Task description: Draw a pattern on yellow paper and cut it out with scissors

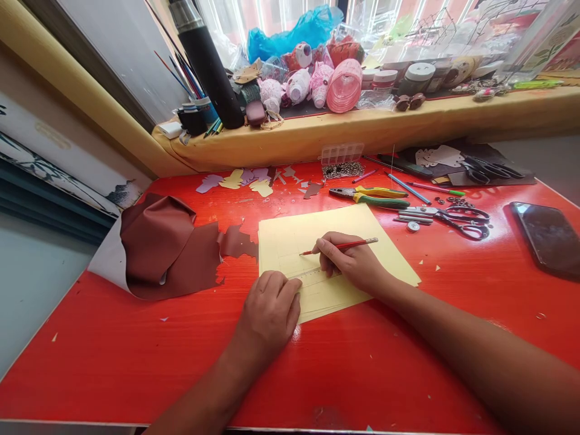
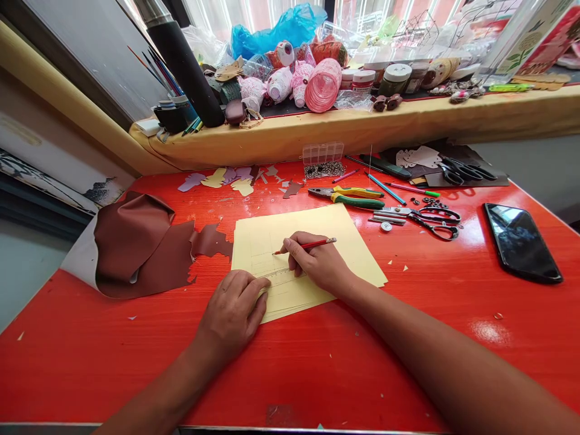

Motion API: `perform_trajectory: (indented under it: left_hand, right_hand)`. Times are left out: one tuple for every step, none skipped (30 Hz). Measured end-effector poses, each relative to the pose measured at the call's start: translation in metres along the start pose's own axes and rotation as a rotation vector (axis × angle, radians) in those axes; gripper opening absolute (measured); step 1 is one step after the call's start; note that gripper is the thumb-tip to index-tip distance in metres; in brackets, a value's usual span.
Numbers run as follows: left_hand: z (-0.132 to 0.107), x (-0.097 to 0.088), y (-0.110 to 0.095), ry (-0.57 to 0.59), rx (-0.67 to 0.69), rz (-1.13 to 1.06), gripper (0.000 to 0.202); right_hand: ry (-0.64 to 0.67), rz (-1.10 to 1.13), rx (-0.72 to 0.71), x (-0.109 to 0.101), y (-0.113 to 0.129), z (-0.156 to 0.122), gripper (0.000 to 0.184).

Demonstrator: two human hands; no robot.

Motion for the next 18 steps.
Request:
perform_trajectory:
  left_hand:
    - [0.0001,-0.0001,0.0000,0.000,0.001,-0.001,0.015]
    - [0.0001,-0.0001,-0.0001,0.000,0.000,-0.003,0.015]
    - [0.0002,-0.0001,-0.0001,0.000,0.000,-0.004,0.015]
    - [0.0002,-0.0001,-0.0001,0.001,0.000,-0.007,0.015]
    - [0.0002,-0.0001,0.0000,0.001,-0.001,-0.008,0.016]
    - [0.0002,0.0000,0.0000,0.001,-0.001,-0.010,0.016]
    - [0.0001,0.0001,0.0001,0.001,-0.001,-0.011,0.016]
    - [0.0001,0.0002,0.0001,0.001,-0.002,-0.011,0.016]
    - [0.0000,0.0003,0.0002,0.001,-0.002,-0.012,0.016]
    - [-0.0001,0.0005,0.0003,0.002,-0.002,-0.012,0.015]
    - [-0.0002,0.0006,0.0005,0.002,-0.002,-0.012,0.015]
    - [-0.0002,0.0007,0.0006,0.003,-0.003,-0.013,0.015]
    - [-0.0003,0.0007,0.0007,0.003,-0.004,-0.013,0.015]
    - [-0.0003,0.0006,0.0008,0.003,-0.004,-0.014,0.016]
    - [-0.0003,0.0004,0.0007,0.002,-0.004,-0.014,0.016]
    - [-0.0002,0.0002,0.0007,0.001,-0.004,-0.014,0.016]
    - [-0.0001,-0.0001,0.0006,0.001,-0.003,-0.013,0.016]
    - [0.0000,-0.0003,0.0004,0.000,-0.003,-0.012,0.016]
  right_hand:
    - [0.001,0.001,0.000,0.0001,0.0001,0.0000,0.038]
    - [0.003,0.002,0.000,0.0003,0.0001,-0.0001,0.038]
    - [0.004,0.003,0.000,0.0004,0.0001,-0.0001,0.038]
    - [0.005,0.003,-0.001,0.0005,0.0000,-0.0002,0.038]
    - [0.006,0.003,-0.001,0.0006,-0.0001,-0.0002,0.038]
    - [0.005,0.001,-0.002,0.0005,-0.0001,-0.0003,0.038]
    - [0.005,-0.001,-0.003,0.0005,-0.0002,-0.0003,0.038]
    - [0.005,-0.003,-0.004,0.0003,-0.0002,-0.0004,0.038]
    - [0.004,-0.005,-0.004,0.0002,-0.0001,-0.0004,0.038]
    - [0.003,-0.006,-0.005,0.0001,0.0000,-0.0005,0.038]
    - [0.003,-0.008,-0.005,0.0000,0.0003,-0.0006,0.037]
    - [0.004,-0.008,-0.005,0.0001,0.0006,-0.0006,0.037]
    - [0.004,-0.007,-0.005,0.0002,0.0009,-0.0007,0.037]
    - [0.005,-0.006,-0.005,0.0003,0.0013,-0.0008,0.037]
    - [0.006,-0.005,-0.006,0.0005,0.0015,-0.0009,0.038]
    - [0.007,-0.002,-0.006,0.0007,0.0017,-0.0009,0.038]
    - [0.006,0.000,-0.006,0.0007,0.0016,-0.0009,0.037]
    - [0.004,0.002,-0.006,0.0006,0.0014,-0.0009,0.037]
Point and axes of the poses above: each hand's wrist, its own z-axis towards the middle knuckle, its own x-axis out of the palm, y = z × x, the point moved 9 cm from there along z, towards the middle knuckle, and after that the axes turned 3 degrees about x, right-handed, at the moved point
